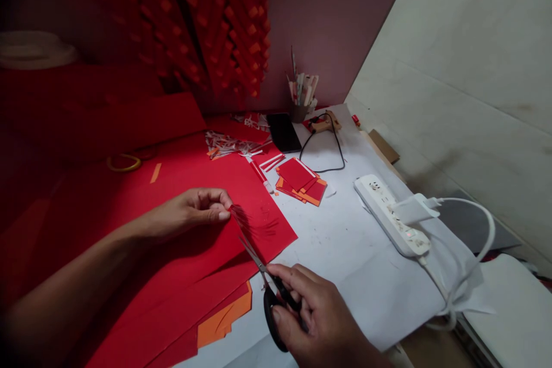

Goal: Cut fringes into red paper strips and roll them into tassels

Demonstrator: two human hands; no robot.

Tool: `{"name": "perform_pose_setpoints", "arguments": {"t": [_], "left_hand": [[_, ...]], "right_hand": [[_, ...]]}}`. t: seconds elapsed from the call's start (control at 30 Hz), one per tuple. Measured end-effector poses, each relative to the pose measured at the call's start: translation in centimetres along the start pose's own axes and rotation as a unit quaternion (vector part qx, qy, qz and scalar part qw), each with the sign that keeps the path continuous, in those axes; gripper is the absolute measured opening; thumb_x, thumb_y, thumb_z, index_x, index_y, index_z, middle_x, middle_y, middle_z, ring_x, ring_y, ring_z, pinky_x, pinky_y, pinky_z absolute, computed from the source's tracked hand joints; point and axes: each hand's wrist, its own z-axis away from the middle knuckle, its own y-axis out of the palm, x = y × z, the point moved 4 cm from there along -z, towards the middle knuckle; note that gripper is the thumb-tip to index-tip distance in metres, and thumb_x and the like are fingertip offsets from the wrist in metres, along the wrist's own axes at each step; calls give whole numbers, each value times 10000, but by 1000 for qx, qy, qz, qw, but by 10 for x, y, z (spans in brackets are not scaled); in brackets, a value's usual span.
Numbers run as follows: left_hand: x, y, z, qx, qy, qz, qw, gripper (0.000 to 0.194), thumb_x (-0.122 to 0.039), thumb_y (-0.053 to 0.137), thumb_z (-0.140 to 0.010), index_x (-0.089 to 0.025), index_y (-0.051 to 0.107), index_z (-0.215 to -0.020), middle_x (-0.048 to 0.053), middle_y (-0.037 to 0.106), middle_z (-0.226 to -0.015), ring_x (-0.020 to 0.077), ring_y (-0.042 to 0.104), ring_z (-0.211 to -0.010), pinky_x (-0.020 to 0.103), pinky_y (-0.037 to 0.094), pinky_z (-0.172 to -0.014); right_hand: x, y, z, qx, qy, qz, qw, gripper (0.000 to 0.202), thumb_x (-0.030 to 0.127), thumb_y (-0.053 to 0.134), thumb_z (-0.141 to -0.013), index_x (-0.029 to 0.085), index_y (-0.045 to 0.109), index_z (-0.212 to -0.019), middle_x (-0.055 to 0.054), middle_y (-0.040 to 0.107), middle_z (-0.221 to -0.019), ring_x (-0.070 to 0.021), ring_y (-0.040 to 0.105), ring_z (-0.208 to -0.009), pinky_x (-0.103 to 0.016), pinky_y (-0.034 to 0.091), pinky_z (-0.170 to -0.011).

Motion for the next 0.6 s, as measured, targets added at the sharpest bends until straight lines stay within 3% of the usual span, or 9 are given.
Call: {"name": "perform_pose_setpoints", "arguments": {"t": [0.6], "left_hand": [[2, -1, -1, 1, -2, 13, 1000, 292, -394, 768, -762, -150, 620, -827, -46, 547, -634, 73, 408, -561, 217, 269, -568]], "right_hand": [[0, 1, 1, 8, 20, -23, 1000, 479, 145, 564, -759, 200, 674, -1221, -100, 695, -1054, -199, 649, -780, -279, 552, -625]]}}
